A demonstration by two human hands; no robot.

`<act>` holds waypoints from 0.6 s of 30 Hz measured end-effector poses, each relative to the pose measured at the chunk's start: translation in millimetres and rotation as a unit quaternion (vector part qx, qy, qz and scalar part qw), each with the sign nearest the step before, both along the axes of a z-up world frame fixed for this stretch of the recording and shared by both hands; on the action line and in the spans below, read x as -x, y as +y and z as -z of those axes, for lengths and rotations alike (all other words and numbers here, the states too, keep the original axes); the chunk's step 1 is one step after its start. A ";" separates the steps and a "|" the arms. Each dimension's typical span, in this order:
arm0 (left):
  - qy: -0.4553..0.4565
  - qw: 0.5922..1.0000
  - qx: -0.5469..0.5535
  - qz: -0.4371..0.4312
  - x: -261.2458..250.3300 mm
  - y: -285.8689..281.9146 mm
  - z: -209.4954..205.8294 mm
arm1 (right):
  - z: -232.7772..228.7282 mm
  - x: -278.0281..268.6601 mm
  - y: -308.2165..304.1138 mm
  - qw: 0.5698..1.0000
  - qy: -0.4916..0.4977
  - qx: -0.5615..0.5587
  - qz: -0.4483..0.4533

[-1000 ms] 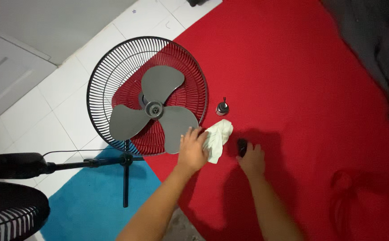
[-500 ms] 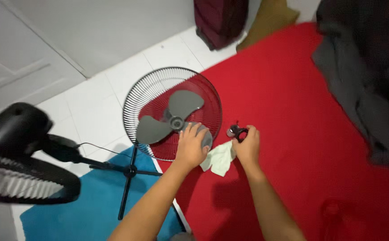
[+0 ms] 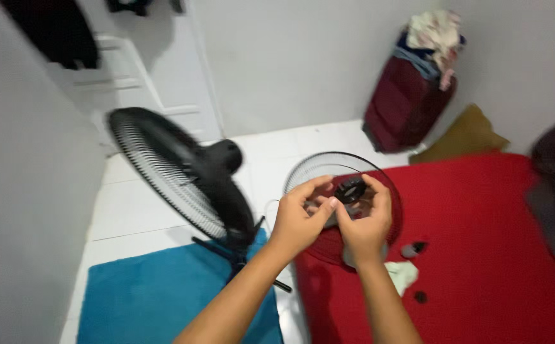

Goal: The person assembles a standing electric fan by attaching the front grille, inserting the fan blades, securing them with a nut, and attaching the rear grille. They also wipe the fan's motor housing with a cloth during the process.

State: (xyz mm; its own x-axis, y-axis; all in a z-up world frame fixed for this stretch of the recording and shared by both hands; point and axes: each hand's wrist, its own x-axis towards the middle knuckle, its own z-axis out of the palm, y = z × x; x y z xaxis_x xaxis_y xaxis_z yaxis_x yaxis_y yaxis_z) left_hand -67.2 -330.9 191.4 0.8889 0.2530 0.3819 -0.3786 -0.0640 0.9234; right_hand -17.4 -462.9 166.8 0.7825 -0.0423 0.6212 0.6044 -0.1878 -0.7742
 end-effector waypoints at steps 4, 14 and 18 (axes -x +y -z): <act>-0.007 0.999 0.007 -0.038 59.5 85.2 -24.3 | -50.7 57.1 87.0 0.996 -0.073 0.007 -0.052; 0.043 0.982 -0.019 -0.185 160.3 294.8 2.1 | -23.7 124.2 283.0 0.978 0.059 -0.085 -0.183; 0.070 0.976 -0.004 -0.207 167.2 343.1 32.7 | 29.4 105.5 316.4 0.941 0.207 -0.157 -0.216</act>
State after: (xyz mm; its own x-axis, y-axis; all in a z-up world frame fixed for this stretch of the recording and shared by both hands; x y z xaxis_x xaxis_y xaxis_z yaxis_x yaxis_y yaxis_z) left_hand -234.4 12.2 158.7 0.7553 0.5983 0.2675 -0.1885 -0.1926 0.9630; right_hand -122.9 -146.5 137.4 0.9409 0.2048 0.2696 0.2065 0.2838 -0.9364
